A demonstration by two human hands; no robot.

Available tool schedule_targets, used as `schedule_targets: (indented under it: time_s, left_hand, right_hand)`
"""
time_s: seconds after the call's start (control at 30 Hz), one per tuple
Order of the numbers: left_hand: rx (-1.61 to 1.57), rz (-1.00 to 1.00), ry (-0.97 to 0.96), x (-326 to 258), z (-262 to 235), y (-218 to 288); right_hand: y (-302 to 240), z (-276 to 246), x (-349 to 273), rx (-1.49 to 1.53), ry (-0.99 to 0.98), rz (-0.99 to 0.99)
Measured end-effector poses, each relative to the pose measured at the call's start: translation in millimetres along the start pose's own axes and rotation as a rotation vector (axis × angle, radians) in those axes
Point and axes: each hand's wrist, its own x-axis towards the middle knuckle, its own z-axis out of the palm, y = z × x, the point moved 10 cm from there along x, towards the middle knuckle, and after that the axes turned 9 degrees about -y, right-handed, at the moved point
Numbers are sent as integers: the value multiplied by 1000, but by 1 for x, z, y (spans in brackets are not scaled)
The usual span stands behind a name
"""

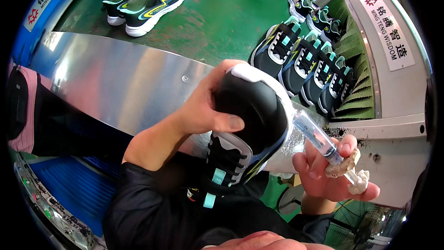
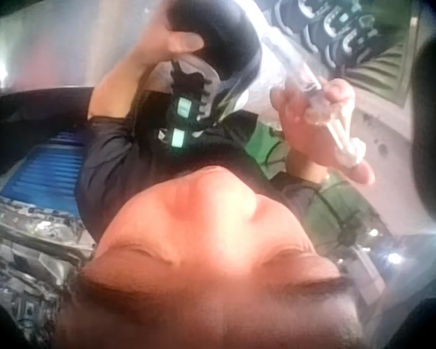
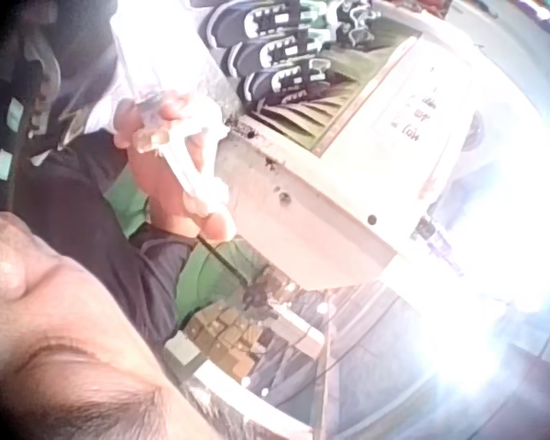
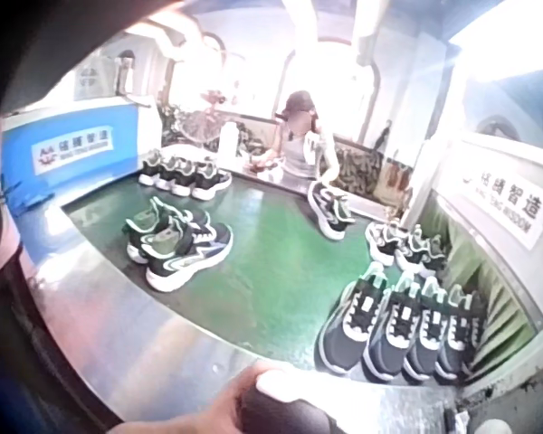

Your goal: The person uses a syringe to inject a clear liquid into the seams of several black and teal sneakers on a metal workbench. They repeatedly pick up shoes, apply the liquid along the edges, and place them back in line.

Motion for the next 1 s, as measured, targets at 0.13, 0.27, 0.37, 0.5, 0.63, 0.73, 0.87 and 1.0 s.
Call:
schedule_targets:
  time_s: [0.13,0.27,0.37,0.5,0.63,0.73,0.87,1.0]
  left_hand:
    - [-66,-16,0,0,-9,-9]
    - [-200,-88,189,-8,-20,-18]
    - [-121,-102,236,-11,-26,-20]
    - [-59,-105,279,-12,-34,-20]
    - [-58,-111,275,-9,-37,-21]
    - [-23,-106,281,-7,-42,-22]
    - [-220,-109,254,-12,-51,-35]
    - [-255,-115,218,-7,-54,-39]
  right_hand:
    - [3,-12,-13,19,43,-54]
    - [12,-25,-29,83,26,-90]
    - [20,-34,-40,128,48,-112]
    - [32,-42,-50,181,14,-126]
    - [42,-53,-60,179,39,-157]
    - [48,-58,-66,174,73,-160]
    - [55,-61,-74,199,107,-176]
    - [60,-62,-80,177,63,-206]
